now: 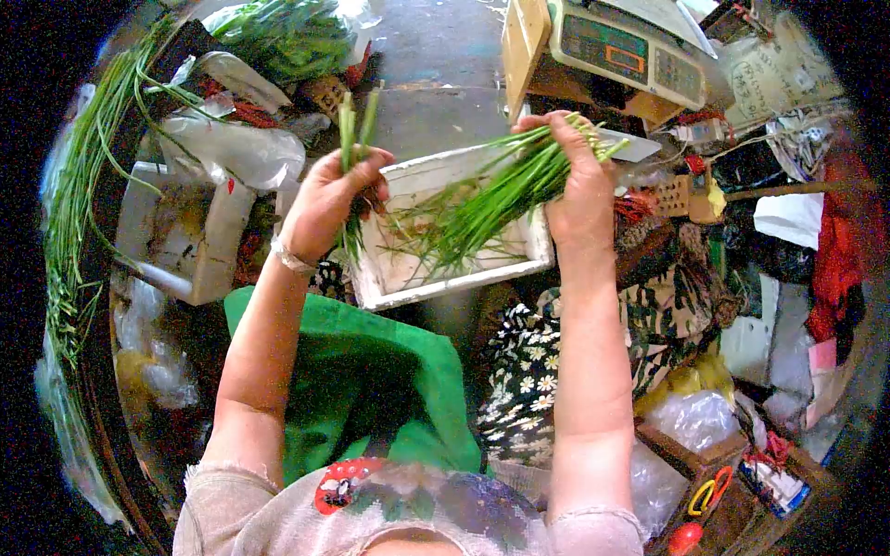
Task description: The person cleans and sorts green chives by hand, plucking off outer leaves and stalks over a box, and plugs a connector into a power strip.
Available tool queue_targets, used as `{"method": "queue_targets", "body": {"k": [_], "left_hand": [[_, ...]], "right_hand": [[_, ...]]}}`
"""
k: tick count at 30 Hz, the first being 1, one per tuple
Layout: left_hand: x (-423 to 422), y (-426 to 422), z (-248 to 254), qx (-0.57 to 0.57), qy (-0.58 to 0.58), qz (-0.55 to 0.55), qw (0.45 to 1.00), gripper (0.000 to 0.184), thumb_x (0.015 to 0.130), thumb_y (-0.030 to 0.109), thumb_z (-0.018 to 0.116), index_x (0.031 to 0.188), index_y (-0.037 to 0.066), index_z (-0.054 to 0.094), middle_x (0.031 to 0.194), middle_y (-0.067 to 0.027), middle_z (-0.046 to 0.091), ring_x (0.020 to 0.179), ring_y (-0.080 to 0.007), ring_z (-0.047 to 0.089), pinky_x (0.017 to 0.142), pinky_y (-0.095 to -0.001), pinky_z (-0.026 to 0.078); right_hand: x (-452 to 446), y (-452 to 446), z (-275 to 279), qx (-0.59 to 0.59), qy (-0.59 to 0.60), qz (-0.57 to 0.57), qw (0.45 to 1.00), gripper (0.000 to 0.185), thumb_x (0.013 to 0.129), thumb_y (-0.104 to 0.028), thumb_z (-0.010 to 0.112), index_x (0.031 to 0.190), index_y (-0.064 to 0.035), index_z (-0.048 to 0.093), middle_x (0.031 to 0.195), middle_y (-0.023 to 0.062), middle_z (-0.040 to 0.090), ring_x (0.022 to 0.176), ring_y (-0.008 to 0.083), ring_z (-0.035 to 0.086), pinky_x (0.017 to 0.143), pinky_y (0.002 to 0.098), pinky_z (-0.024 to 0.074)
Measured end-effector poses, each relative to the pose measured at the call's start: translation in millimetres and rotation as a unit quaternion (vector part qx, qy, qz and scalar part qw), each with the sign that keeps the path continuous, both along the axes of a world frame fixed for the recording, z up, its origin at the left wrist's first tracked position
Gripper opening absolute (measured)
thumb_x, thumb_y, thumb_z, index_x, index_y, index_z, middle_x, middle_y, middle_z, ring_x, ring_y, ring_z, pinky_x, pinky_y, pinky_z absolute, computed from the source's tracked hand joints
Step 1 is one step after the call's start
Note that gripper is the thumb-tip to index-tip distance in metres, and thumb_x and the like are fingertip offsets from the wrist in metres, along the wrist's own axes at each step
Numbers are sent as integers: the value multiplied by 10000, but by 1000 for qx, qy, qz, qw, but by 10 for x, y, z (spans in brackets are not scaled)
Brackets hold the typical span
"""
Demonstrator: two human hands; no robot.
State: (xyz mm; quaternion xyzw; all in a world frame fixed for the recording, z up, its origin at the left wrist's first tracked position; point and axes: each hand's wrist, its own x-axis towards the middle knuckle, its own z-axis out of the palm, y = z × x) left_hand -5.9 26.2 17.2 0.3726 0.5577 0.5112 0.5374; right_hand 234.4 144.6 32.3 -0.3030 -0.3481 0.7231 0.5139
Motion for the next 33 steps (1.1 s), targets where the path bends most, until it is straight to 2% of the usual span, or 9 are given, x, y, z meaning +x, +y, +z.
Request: {"method": "queue_targets", "body": {"k": [2, 4, 8, 10, 14, 17, 26, 31, 33], "left_hand": [[130, -24, 85, -27, -59, -43, 997, 248, 973, 262, 558, 1074, 54, 647, 738, 18, 598, 619, -61, 537, 565, -218, 438], [217, -26, 72, -24, -33, -67, 997, 258, 972, 278, 558, 1078, 61, 651, 730, 25, 590, 612, -54, 530, 548, -211, 423], [307, -33, 67, -54, -96, -102, 989, 267, 970, 286, 559, 1080, 62, 653, 718, 31, 579, 592, -51, 509, 509, -201, 395], [349, -39, 55, -62, -83, -108, 989, 257, 971, 277, 555, 1071, 62, 656, 712, 30, 574, 585, -47, 499, 495, -203, 386], [414, -48, 26, -72, -75, -153, 983, 245, 973, 265, 550, 1047, 59, 659, 704, 30, 563, 585, -40, 485, 501, -198, 377], [381, -31, -17, -39, -88, -99, 990, 221, 965, 251, 568, 1012, 59, 668, 701, 32, 560, 593, -38, 481, 523, -200, 373], [24, 26, -27, -23, 7, 53, 998, 173, 940, 188, 600, 1009, 35, 643, 705, 29, 539, 638, -70, 497, 564, -223, 407], [-251, 46, -138, -12, 37, 168, 985, 160, 938, 150, 587, 1037, 59, 675, 764, 9, 610, 685, -77, 541, 626, -211, 424], [-250, 41, -142, 1, 72, 181, 981, 215, 932, 203, 604, 1099, 88, 676, 826, 10, 649, 742, -79, 581, 664, -191, 433]], "right_hand": [[-91, -78, 19, 23, -57, 24, 998, 129, 910, -192, 582, 922, -65, 605, 851, 106, 685, 757, 179, 645, 723, 316, 520], [-110, -114, -72, 29, -91, 79, 992, 151, 898, -206, 588, 915, -56, 601, 788, 75, 656, 724, 170, 633, 709, 311, 516], [-251, -253, -104, 15, -95, 114, 989, 215, 830, -147, 716, 994, -28, 646, 754, 13, 616, 625, 107, 565, 578, 243, 460], [-301, -291, -105, 26, -108, 124, 986, 231, 865, -122, 687, 1052, 6, 642, 713, 5, 593, 602, 105, 550, 597, 237, 455], [-332, -323, -74, 24, -115, 135, 984, 141, 875, -123, 672, 979, -29, 660, 687, 1, 591, 603, 87, 543, 573, 219, 423], [-271, -258, -50, 78, -183, 57, 978, 69, 859, -131, 677, 840, -76, 642, 684, -21, 594, 595, 82, 532, 560, 223, 422], [84, 97, -100, -30, 12, -126, 992, 118, 841, -81, 704, 869, -73, 589, 750, 18, 597, 605, 133, 579, 548, 265, 511], [159, 149, -88, -39, 35, -164, 985, 131, 835, -64, 708, 885, -66, 586, 776, 32, 605, 620, 151, 594, 550, 278, 532], [158, 146, -84, -40, 38, -160, 986, 127, 836, -63, 705, 890, -59, 591, 772, 41, 609, 616, 156, 598, 552, 287, 533]]}}
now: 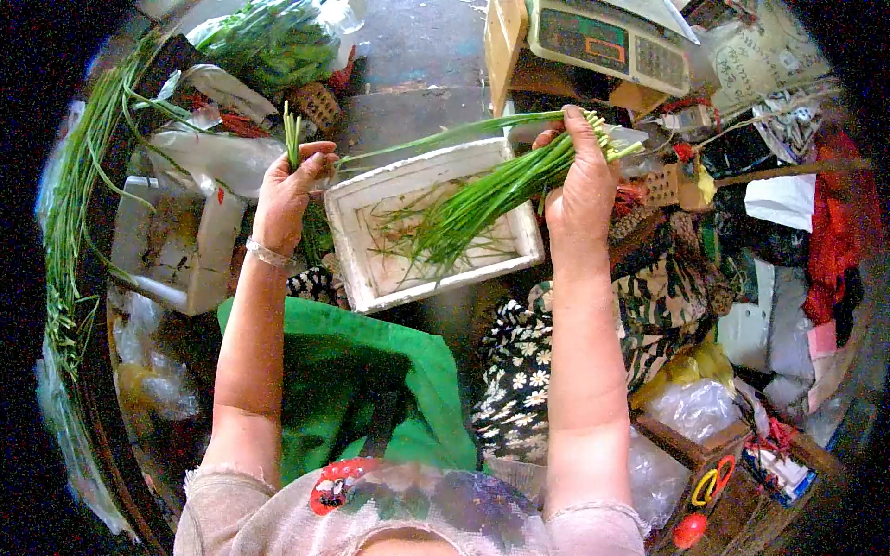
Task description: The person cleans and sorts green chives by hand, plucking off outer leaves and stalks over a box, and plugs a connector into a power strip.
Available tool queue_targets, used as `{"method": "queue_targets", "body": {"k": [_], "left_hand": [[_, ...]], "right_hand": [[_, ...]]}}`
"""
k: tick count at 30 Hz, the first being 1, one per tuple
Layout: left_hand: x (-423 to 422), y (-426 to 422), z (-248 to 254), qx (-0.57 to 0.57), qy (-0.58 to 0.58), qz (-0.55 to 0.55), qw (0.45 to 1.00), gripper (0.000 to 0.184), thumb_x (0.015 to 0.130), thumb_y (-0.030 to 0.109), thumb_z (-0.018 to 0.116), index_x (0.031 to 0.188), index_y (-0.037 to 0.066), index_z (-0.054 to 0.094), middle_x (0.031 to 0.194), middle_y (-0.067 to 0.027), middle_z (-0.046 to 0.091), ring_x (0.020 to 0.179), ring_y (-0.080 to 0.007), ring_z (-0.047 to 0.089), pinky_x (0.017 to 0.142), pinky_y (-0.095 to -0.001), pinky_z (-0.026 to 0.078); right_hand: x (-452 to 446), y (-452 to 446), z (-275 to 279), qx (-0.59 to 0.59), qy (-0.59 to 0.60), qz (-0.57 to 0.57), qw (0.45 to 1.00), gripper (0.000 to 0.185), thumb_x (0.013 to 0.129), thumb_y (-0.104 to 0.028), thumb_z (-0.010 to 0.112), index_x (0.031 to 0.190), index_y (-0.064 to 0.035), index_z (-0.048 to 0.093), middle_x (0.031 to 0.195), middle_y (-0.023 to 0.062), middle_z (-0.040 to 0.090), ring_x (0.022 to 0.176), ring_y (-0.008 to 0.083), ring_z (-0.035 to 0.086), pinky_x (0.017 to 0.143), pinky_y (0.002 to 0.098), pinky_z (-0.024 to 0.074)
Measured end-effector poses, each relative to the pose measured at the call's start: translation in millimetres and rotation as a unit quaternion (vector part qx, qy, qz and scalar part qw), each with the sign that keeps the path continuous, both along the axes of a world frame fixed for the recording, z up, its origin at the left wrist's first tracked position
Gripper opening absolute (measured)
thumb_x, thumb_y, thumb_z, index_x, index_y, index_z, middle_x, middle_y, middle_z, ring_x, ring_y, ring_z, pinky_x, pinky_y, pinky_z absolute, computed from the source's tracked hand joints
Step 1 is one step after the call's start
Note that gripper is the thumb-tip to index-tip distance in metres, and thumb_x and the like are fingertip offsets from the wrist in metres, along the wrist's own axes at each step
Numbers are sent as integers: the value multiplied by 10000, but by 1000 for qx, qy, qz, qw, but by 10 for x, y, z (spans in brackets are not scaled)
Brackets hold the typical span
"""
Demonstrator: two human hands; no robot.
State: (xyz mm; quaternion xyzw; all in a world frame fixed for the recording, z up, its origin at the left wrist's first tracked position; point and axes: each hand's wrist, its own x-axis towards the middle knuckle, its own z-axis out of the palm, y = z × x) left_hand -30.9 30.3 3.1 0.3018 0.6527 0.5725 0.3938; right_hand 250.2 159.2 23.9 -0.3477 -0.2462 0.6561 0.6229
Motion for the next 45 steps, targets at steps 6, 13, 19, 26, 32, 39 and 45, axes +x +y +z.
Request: {"method": "queue_targets", "body": {"k": [6, 13, 19, 26, 32, 39, 45], "left_hand": [[91, 18, -9, 27, 81, -53, 995, 202, 949, 201, 570, 1066, 71, 671, 839, 32, 620, 687, -53, 504, 635, -218, 419], [333, -33, 159, -56, -133, -201, 969, 215, 954, 229, 583, 1065, 53, 636, 763, -5, 616, 583, -55, 515, 517, -195, 407], [514, -45, 124, -26, -235, -268, 934, 262, 964, 244, 563, 1113, 33, 605, 746, 19, 573, 589, -47, 487, 505, -192, 364], [641, -26, 180, -54, -161, -303, 938, 303, 978, 334, 491, 1077, 74, 612, 751, 26, 549, 637, -43, 478, 537, -195, 357], [702, -45, 100, -13, -149, -294, 944, 253, 987, 270, 507, 1061, 65, 635, 758, 42, 558, 647, -36, 486, 544, -188, 367], [641, -8, 68, 6, -175, -245, 954, 189, 922, 188, 627, 1024, 32, 660, 712, 44, 567, 596, -35, 478, 537, -187, 370], [607, -16, 143, -15, -168, -224, 960, 166, 917, 187, 634, 1001, 47, 660, 711, 42, 571, 589, -35, 482, 525, -189, 366]], "right_hand": [[-49, -24, 26, -1, -16, 6, 1000, 114, 845, -87, 696, 893, -58, 596, 753, 49, 626, 642, 164, 616, 563, 295, 522], [-196, -162, 61, 54, -73, 159, 983, 122, 911, -149, 599, 979, -48, 606, 896, 117, 682, 803, 212, 663, 741, 328, 551], [-364, -355, -13, 83, -145, 256, 952, 116, 864, -158, 665, 900, -62, 609, 720, 6, 606, 627, 109, 569, 592, 249, 470], [-496, -478, -28, 64, -178, 308, 932, 132, 861, -107, 692, 947, -22, 639, 706, -1, 586, 623, 94, 547, 581, 226, 434], [-491, -488, -63, 97, -181, 320, 925, 91, 874, -119, 670, 857, -40, 630, 678, -12, 572, 603, 84, 526, 566, 223, 413], [-468, -458, -41, 81, -209, 270, 937, 102, 874, -144, 665, 846, -54, 626, 655, -11, 568, 591, 85, 529, 576, 225, 418], [-425, -446, 117, 60, -214, 188, 957, 85, 849, -149, 656, 827, -68, 643, 680, -11, 588, 611, 100, 546, 602, 237, 435]]}}
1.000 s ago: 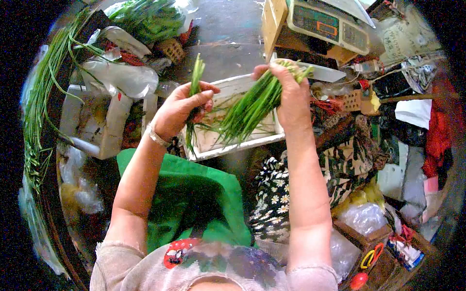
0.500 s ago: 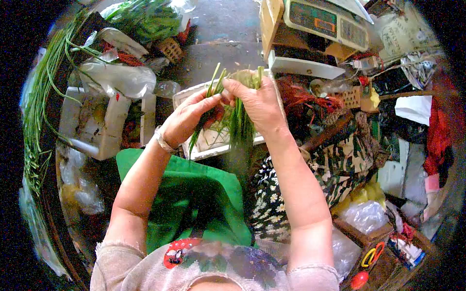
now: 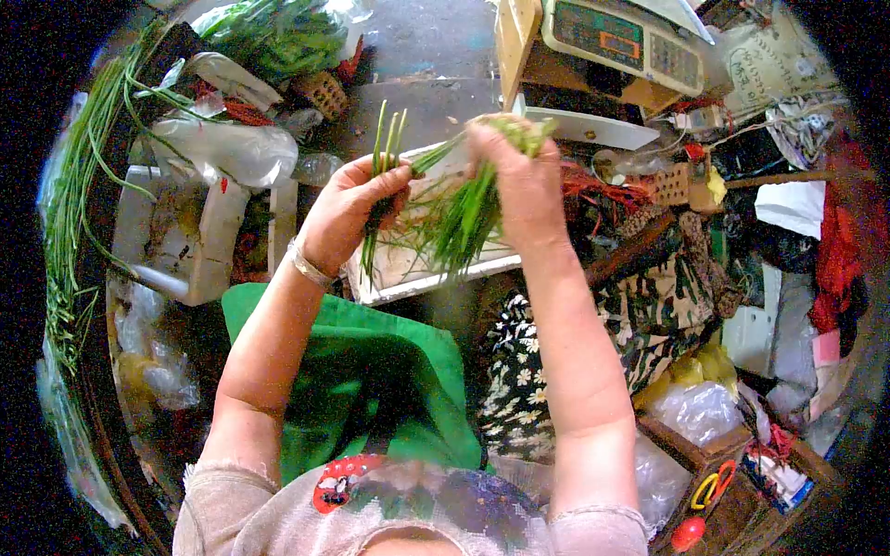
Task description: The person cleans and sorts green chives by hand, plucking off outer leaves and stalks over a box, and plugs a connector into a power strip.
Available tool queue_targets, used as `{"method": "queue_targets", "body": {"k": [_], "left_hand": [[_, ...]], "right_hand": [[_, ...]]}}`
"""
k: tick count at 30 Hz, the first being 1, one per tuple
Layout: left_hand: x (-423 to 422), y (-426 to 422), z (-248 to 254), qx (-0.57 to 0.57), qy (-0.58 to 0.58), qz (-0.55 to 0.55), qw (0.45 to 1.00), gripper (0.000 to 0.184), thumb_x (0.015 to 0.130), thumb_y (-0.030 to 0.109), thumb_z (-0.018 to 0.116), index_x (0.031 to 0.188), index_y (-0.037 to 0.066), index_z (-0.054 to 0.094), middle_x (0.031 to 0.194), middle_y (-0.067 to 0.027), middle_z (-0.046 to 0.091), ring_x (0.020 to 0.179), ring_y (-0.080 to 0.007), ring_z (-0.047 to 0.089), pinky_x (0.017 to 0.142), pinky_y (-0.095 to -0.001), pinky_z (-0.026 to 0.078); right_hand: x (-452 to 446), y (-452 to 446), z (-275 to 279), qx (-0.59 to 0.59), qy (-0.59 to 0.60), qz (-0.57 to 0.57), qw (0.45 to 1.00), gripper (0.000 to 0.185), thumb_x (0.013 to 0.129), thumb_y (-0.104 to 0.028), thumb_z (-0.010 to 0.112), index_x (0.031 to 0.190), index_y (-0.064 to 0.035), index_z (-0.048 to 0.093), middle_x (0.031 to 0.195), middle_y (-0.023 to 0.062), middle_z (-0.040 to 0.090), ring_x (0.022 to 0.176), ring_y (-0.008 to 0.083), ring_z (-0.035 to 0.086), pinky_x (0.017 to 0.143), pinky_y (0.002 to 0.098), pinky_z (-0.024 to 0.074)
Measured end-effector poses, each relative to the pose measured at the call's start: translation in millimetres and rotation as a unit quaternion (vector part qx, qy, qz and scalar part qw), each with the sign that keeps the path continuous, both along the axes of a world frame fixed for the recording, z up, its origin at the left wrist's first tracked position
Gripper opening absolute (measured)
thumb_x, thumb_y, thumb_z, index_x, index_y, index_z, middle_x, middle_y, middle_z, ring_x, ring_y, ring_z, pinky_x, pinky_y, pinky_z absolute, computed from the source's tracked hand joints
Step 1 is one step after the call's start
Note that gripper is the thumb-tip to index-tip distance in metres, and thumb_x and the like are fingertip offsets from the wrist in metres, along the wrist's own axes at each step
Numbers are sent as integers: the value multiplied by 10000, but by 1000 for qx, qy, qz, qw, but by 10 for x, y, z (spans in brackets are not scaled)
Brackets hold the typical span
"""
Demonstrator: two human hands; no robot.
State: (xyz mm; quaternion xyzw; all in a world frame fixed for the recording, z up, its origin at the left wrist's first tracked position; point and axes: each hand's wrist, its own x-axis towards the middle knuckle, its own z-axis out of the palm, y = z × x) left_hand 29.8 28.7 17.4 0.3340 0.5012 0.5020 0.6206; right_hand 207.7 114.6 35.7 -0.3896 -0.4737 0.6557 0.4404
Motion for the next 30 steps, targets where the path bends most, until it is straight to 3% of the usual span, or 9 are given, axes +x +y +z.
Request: {"method": "queue_targets", "body": {"k": [6, 9, 11, 15, 18, 22, 27, 30], "left_hand": [[-289, 14, -42, 58, 45, 69, 995, 142, 925, 127, 581, 994, 22, 648, 710, 22, 565, 599, -51, 479, 542, -200, 383], [-430, -2, -57, 35, 92, 142, 985, 131, 927, 136, 591, 988, 47, 665, 722, 40, 564, 604, -44, 468, 544, -196, 372], [-518, -13, -82, 28, 141, 189, 971, 117, 926, 167, 618, 981, 86, 681, 760, 51, 593, 641, -40, 486, 568, -196, 379], [-664, 40, -143, 93, 202, 265, 938, 138, 952, 176, 585, 974, 70, 670, 806, 11, 640, 696, -67, 542, 621, -229, 439], [-636, 32, -102, 67, 179, 255, 948, 148, 963, 184, 572, 976, 67, 662, 774, 7, 623, 658, -69, 534, 600, -228, 437], [-467, 38, -21, 58, 152, 212, 964, 161, 959, 214, 586, 982, 71, 657, 682, 40, 550, 580, -41, 460, 511, -202, 355], [-218, 9, 80, 8, 38, 58, 998, 283, 982, 304, 523, 1070, 57, 629, 723, 28, 545, 588, -40, 446, 514, -185, 329], [-92, 16, 17, 31, 2, 23, 999, 216, 963, 224, 561, 1031, 35, 641, 683, 35, 527, 550, -40, 425, 490, -191, 321]], "right_hand": [[253, 261, -61, 34, 111, -85, 990, 107, 863, -163, 645, 803, -80, 613, 669, 9, 571, 614, 116, 557, 613, 248, 445], [377, 339, -25, -23, 175, -105, 979, 110, 870, -155, 667, 875, -67, 602, 711, 19, 579, 621, 130, 567, 624, 276, 493], [403, 341, 8, -42, 176, -117, 977, 110, 869, -151, 672, 879, -67, 602, 714, 21, 582, 621, 132, 568, 616, 276, 496], [404, 347, -4, -26, 180, -124, 975, 108, 866, -140, 676, 901, -63, 611, 733, 30, 600, 621, 140, 579, 596, 268, 498], [375, 352, -39, -17, 170, -115, 979, 112, 862, -140, 681, 912, -60, 619, 735, 30, 605, 623, 142, 587, 597, 270, 502], [354, 365, -123, -35, 171, -97, 980, 110, 861, -137, 677, 913, -56, 622, 753, 42, 623, 647, 151, 601, 624, 287, 518], [218, 240, -27, -32, 143, -59, 987, 107, 877, -135, 636, 932, -46, 613, 861, 109, 683, 764, 187, 654, 706, 313, 542], [177, 193, -37, -47, 151, -18, 987, 118, 882, -136, 617, 951, -41, 610, 901, 134, 698, 838, 211, 677, 754, 327, 547]]}}
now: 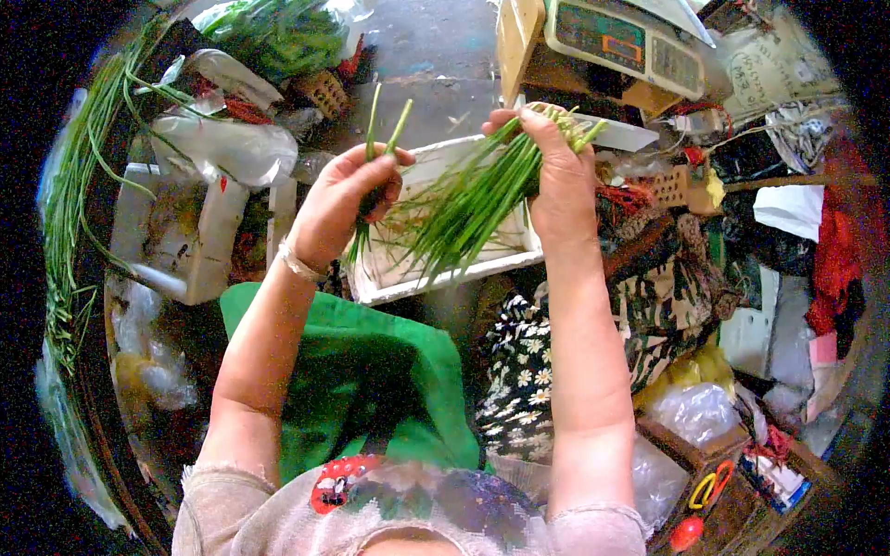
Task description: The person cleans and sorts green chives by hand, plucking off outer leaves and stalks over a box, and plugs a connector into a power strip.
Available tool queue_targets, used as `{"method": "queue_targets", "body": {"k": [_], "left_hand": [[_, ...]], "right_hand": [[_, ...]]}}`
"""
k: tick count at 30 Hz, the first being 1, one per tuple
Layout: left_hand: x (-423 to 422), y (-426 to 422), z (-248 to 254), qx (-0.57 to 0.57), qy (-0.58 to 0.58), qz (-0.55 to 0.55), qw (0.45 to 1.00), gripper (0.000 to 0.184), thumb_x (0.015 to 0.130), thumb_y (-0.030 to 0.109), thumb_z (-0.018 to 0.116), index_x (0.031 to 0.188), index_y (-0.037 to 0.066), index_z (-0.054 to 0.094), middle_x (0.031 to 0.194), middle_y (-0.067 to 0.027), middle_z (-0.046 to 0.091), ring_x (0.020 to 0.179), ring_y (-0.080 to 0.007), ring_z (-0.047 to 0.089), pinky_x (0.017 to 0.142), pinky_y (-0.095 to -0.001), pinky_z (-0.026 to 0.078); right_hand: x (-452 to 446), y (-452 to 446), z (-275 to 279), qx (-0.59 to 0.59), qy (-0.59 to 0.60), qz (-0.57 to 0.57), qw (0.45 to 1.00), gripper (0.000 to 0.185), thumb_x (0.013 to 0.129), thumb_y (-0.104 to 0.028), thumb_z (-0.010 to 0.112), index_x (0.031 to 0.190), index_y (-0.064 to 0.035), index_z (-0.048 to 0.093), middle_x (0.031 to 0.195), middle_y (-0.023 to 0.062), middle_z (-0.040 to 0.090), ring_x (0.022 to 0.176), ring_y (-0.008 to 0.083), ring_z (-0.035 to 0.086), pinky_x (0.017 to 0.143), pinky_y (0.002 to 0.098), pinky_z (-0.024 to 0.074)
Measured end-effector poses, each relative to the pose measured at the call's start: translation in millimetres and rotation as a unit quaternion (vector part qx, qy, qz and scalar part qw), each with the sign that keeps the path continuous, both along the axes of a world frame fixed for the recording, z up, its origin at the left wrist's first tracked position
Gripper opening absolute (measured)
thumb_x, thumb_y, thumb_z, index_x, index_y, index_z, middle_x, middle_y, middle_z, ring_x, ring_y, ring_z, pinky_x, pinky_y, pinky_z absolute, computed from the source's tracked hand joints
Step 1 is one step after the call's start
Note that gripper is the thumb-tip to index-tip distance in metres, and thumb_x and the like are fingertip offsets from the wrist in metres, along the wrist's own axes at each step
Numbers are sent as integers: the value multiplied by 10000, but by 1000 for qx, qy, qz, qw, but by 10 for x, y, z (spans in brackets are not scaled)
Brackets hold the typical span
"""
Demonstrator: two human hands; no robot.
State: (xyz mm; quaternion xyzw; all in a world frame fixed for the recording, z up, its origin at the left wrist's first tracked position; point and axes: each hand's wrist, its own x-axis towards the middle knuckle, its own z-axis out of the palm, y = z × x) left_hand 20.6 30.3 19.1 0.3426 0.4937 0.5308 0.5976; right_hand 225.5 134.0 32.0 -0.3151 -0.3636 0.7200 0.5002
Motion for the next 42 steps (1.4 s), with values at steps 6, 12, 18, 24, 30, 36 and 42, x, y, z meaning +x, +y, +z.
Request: {"method": "queue_targets", "body": {"k": [6, 12, 18, 24, 30, 36, 42], "left_hand": [[159, -6, -8, -4, 38, 19, 999, 138, 880, 154, 672, 978, 57, 673, 719, 62, 583, 556, -19, 435, 493, -181, 326], [254, 11, 23, 9, 76, -11, 997, 161, 839, 181, 717, 958, 74, 695, 760, 69, 615, 587, -13, 444, 517, -185, 338], [234, 30, -34, 8, 101, 4, 995, 122, 850, 168, 704, 929, 78, 681, 748, 64, 610, 598, -13, 466, 529, -183, 361], [113, 21, -18, -5, 21, 19, 1000, 75, 892, 131, 658, 932, 75, 629, 706, 73, 533, 563, -19, 436, 497, -186, 335], [-36, 82, -110, 42, 219, 101, 970, 71, 884, 110, 653, 897, 49, 619, 730, 41, 563, 641, -41, 470, 570, -206, 392], [-235, 87, -175, 63, 344, 165, 922, 89, 859, 100, 662, 887, 30, 614, 779, 26, 594, 710, -62, 510, 651, -229, 441], [-187, 51, -151, -27, 213, 50, 975, 126, 817, 117, 730, 909, 92, 647, 716, 62, 580, 567, -21, 439, 494, -198, 334]], "right_hand": [[-65, -57, -38, 3, -23, 21, 1000, 120, 884, -142, 616, 941, -36, 617, 875, 126, 695, 789, 198, 671, 750, 331, 544], [-128, -132, -27, -8, -35, 54, 998, 137, 877, -157, 630, 928, -30, 632, 862, 91, 687, 757, 167, 654, 706, 295, 546], [-158, -161, -74, 26, -58, 52, 997, 133, 900, -154, 632, 980, -50, 614, 872, 77, 683, 762, 136, 643, 702, 282, 542], [-119, -132, -146, 56, -102, 39, 992, 113, 889, -146, 662, 957, -64, 624, 806, 9, 650, 724, 88, 603, 658, 235, 496], [-83, -135, -206, 65, -145, 169, 973, 149, 866, -141, 693, 966, -49, 630, 783, 4, 638, 656, 79, 590, 596, 228, 494], [-63, -156, -163, 19, -145, 194, 970, 168, 849, -131, 705, 966, -38, 627, 761, 20, 628, 626, 105, 599, 566, 245, 512], [47, -89, -115, 3, -122, 154, 980, 145, 829, -144, 716, 916, -55, 643, 741, 13, 645, 628, 111, 592, 590, 254, 483]]}}
